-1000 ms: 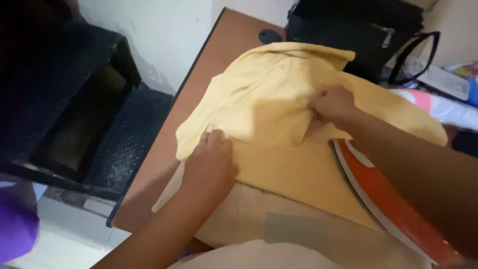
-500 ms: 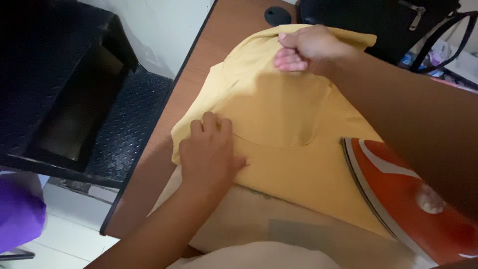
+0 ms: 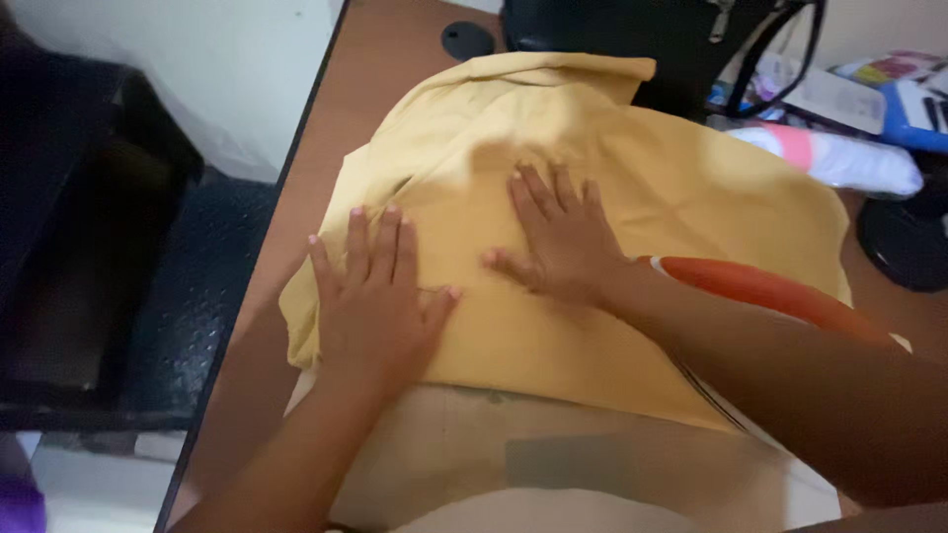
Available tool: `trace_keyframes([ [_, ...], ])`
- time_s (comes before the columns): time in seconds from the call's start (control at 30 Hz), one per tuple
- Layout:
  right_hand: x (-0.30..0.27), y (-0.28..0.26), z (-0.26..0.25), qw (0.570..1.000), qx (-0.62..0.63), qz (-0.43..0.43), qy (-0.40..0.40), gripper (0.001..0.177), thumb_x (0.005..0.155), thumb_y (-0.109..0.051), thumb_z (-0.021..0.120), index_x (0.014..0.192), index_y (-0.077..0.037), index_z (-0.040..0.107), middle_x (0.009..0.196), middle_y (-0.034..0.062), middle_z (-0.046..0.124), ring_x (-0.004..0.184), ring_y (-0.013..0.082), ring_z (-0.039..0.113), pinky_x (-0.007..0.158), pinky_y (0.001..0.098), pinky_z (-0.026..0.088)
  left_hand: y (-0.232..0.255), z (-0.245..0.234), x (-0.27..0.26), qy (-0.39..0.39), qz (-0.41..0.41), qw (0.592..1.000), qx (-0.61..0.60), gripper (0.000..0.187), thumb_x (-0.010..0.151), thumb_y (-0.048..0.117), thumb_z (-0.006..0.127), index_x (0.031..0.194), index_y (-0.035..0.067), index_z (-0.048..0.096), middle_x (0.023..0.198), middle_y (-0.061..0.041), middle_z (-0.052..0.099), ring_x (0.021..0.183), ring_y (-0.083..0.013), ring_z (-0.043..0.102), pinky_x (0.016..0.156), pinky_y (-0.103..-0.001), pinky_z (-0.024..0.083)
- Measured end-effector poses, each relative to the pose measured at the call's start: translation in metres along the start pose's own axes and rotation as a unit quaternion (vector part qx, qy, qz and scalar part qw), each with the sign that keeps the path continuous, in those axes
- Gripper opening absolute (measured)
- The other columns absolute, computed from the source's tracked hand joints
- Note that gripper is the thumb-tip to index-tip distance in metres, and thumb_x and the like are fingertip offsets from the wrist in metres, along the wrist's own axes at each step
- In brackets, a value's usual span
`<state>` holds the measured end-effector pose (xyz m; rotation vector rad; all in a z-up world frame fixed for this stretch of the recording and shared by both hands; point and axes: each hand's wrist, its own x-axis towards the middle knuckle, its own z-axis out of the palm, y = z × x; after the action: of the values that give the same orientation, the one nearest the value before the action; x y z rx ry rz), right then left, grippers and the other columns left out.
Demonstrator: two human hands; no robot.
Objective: The person irons an orange pair of shorts on a table, folding them neatly after finishing. They then retrieve a yellow hoodie from a laundry bag, unfold it, and iron it on the same table.
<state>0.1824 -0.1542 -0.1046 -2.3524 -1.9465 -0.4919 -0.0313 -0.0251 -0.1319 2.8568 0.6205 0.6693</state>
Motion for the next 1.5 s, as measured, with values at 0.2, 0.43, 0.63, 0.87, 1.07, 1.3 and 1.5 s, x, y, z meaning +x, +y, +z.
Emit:
trace_keyframes([
  [0.2, -0.021, 0.063, -0.078, 0.901, 0.048, 0.319, -0.291, 0.097, 0.079, -0.071, 0.067, 0.154, -0.015, 0.042, 0.158, 0.0129, 0.046, 0.146, 0.0327, 0.042, 0.117, 0.0545, 0.032, 0.000, -0.009, 0.004, -0.025, -0.033, 0.999, 0.027, 0.095, 0.086, 0.067, 0.055, 0.150, -0.002, 0.043, 0.161, -0.023, 0.031, 0.153, -0.0436, 0.011, 0.118, -0.068, 0.001],
  [0.43, -0.156, 0.138, -0.134, 0.757, 0.106, 0.455, -0.457, 0.093, 0.065, -0.059, 0.090, 0.138, -0.010, 0.059, 0.130, 0.0171, 0.070, 0.124, 0.0285, 0.065, 0.104, 0.0422, 0.049, -0.007, -0.018, -0.004, -0.032, -0.120, 0.988, 0.092, 0.100, 0.078, 0.076, 0.058, 0.152, 0.009, 0.045, 0.164, -0.025, 0.023, 0.151, -0.0513, 0.003, 0.116, -0.069, 0.000],
  [0.63, -0.128, 0.092, -0.180, 0.784, 0.268, 0.413, -0.378, 0.052, 0.080, -0.039, 0.084, 0.112, 0.001, 0.073, 0.097, 0.0214, 0.070, 0.091, 0.0345, 0.066, 0.078, 0.0458, 0.051, -0.021, -0.017, -0.025, 0.019, -0.103, 0.994, 0.040, 0.098, 0.081, 0.069, 0.056, 0.155, 0.007, 0.039, 0.165, -0.026, 0.024, 0.153, -0.0537, 0.005, 0.118, -0.072, 0.001],
  [0.87, 0.003, -0.040, -0.168, 0.901, 0.169, 0.317, -0.243, 0.060, 0.081, -0.062, 0.075, 0.115, -0.013, 0.073, 0.096, 0.0100, 0.076, 0.084, 0.0214, 0.073, 0.076, 0.0390, 0.057, -0.033, -0.015, -0.043, 0.052, -0.104, 0.993, 0.031, 0.091, 0.092, 0.061, 0.051, 0.157, 0.000, 0.035, 0.163, -0.031, 0.025, 0.149, -0.0608, 0.009, 0.114, -0.076, 0.005],
  [1.07, 0.038, -0.049, -0.121, 0.928, 0.160, 0.285, -0.178, 0.059, 0.078, -0.060, 0.074, 0.106, -0.009, 0.076, 0.087, 0.0139, 0.077, 0.075, 0.0259, 0.074, 0.072, 0.0384, 0.056, -0.036, -0.013, -0.042, 0.033, -0.116, 0.993, 0.001, 0.087, 0.093, 0.057, 0.051, 0.156, -0.001, 0.033, 0.162, -0.029, 0.027, 0.148, -0.0599, 0.011, 0.113, -0.076, 0.007],
  [1.3, 0.062, 0.010, -0.109, 0.917, 0.157, 0.304, -0.203, 0.059, 0.067, -0.057, 0.083, 0.095, -0.005, 0.077, 0.077, 0.0143, 0.076, 0.065, 0.0256, 0.073, 0.064, 0.0388, 0.057, -0.035, -0.010, -0.039, 0.019, -0.133, 0.991, 0.006, 0.087, 0.091, 0.057, 0.053, 0.155, 0.000, 0.036, 0.161, -0.029, 0.030, 0.147, -0.0598, 0.012, 0.111, -0.076, 0.007],
  [1.5, 0.050, -0.006, -0.106, 0.943, 0.160, 0.165, -0.239, 0.051, 0.068, -0.053, 0.087, 0.090, -0.008, 0.079, 0.075, 0.0130, 0.076, 0.064, 0.0219, 0.069, 0.063, 0.0368, 0.053, -0.035, -0.012, -0.041, 0.023, -0.125, 0.992, -0.010, 0.085, 0.093, 0.055, 0.054, 0.154, -0.001, 0.038, 0.162, -0.029, 0.031, 0.149, -0.0591, 0.011, 0.113, -0.076, 0.006],
])
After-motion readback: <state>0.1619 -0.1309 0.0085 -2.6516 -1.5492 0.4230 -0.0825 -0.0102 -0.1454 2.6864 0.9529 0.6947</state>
